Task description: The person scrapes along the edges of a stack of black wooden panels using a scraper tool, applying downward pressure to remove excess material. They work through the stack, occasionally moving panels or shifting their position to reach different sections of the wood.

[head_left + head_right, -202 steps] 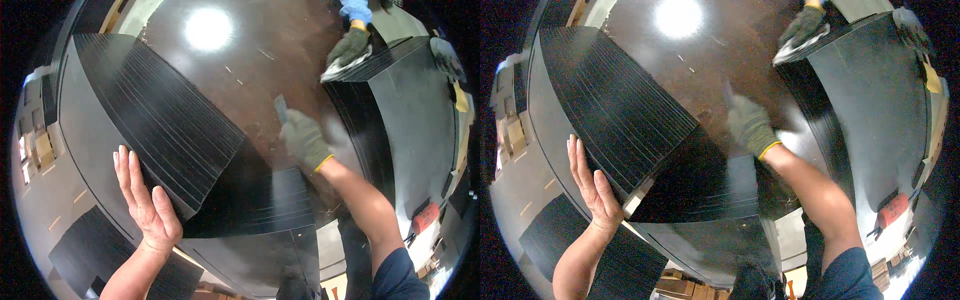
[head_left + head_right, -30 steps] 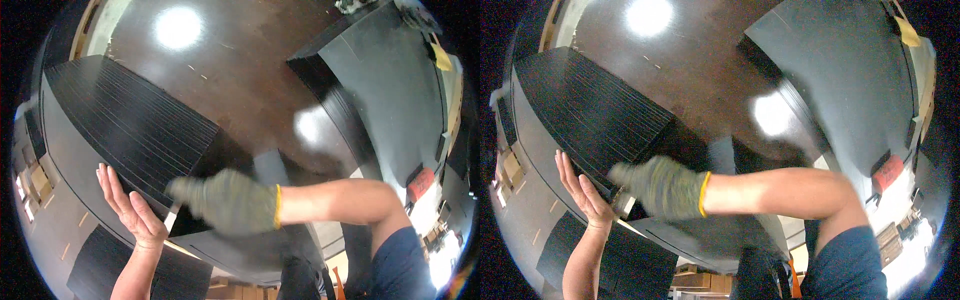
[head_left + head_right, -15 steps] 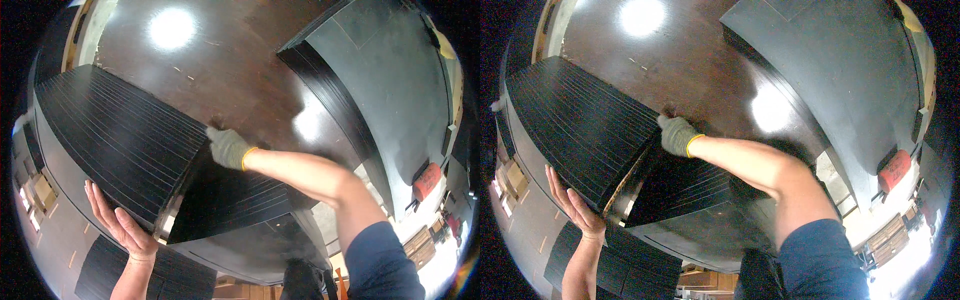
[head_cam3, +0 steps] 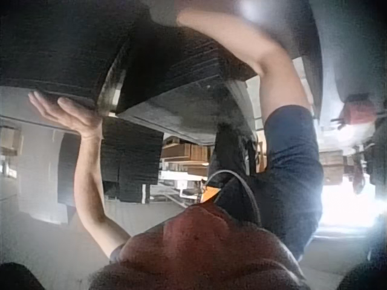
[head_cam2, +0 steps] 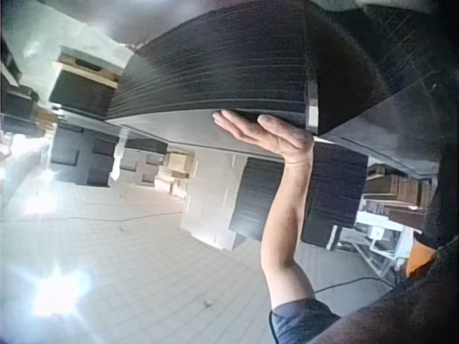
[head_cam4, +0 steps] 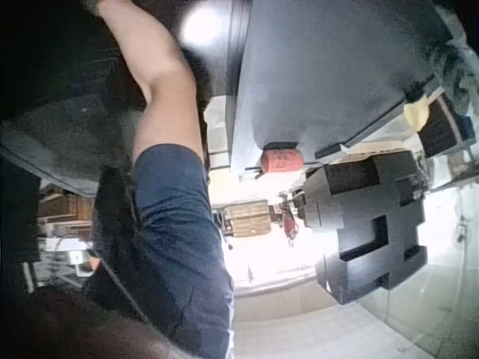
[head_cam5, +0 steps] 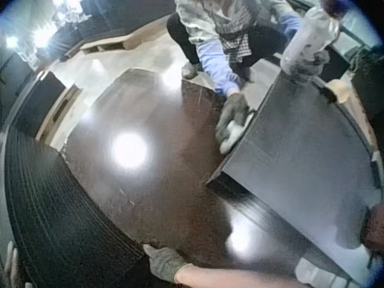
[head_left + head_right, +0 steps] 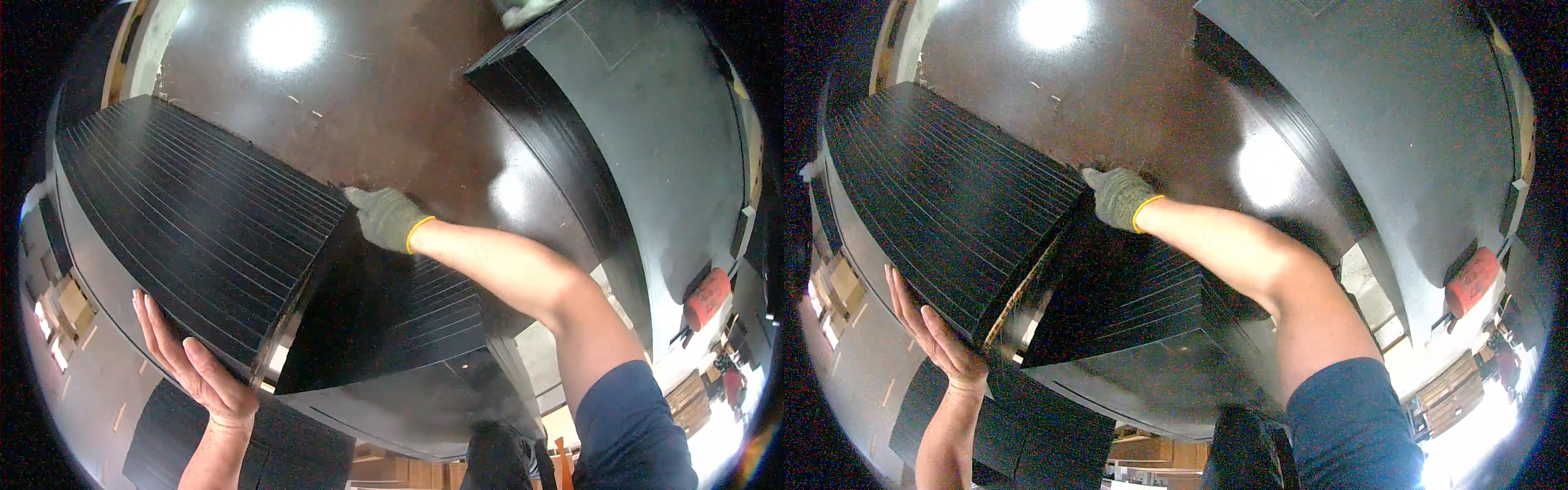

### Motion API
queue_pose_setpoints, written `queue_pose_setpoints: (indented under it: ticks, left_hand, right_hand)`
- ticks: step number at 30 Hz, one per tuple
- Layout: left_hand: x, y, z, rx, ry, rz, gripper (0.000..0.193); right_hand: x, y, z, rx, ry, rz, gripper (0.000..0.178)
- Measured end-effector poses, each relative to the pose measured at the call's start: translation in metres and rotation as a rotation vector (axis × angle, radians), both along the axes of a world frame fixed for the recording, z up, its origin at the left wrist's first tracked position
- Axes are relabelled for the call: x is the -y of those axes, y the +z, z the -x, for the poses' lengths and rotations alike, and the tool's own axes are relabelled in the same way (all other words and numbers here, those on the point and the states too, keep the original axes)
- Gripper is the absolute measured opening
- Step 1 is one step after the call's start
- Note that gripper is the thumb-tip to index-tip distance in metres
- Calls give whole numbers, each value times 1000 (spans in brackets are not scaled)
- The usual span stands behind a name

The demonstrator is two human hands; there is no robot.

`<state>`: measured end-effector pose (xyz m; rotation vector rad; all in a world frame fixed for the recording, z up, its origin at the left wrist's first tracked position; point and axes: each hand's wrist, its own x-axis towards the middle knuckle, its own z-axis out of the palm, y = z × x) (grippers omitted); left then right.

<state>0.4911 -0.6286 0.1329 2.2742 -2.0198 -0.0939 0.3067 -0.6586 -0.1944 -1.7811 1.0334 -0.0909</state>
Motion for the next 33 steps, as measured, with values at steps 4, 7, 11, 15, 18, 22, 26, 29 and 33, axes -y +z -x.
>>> queue_pose_setpoints:
  ticks: [4,7,11,15,18,22,26,29,33]
  left_hand:
    - [0,1,2,29,11,-5,57]
    - [1,1,3,10,11,1,57]
    - [3,2,1,13,-1,-10,58]
    - [0,3,0,21,11,-28,59]
    - [0,3,0,19,18,-26,60]
    - [2,3,0,25,10,-25,59]
    - [3,4,2,15,2,-23,59]
    - [3,4,3,23,4,-19,58]
    - [2,3,2,29,11,-19,58]
  right_hand:
    - [7,70,4,136,94,192,40]
    - [11,136,19,631,46,204,37]
    - [18,138,25,302,-116,-9,46]
    - [18,47,7,32,-127,32,49]
    - [14,13,-8,8,-23,57,42]
    - [15,89,0,157,-64,17,39]
    - [7,163,22,732,-51,281,44]
    - [6,112,19,311,-201,-8,42]
    - [5,14,-3,181,-211,115,33]
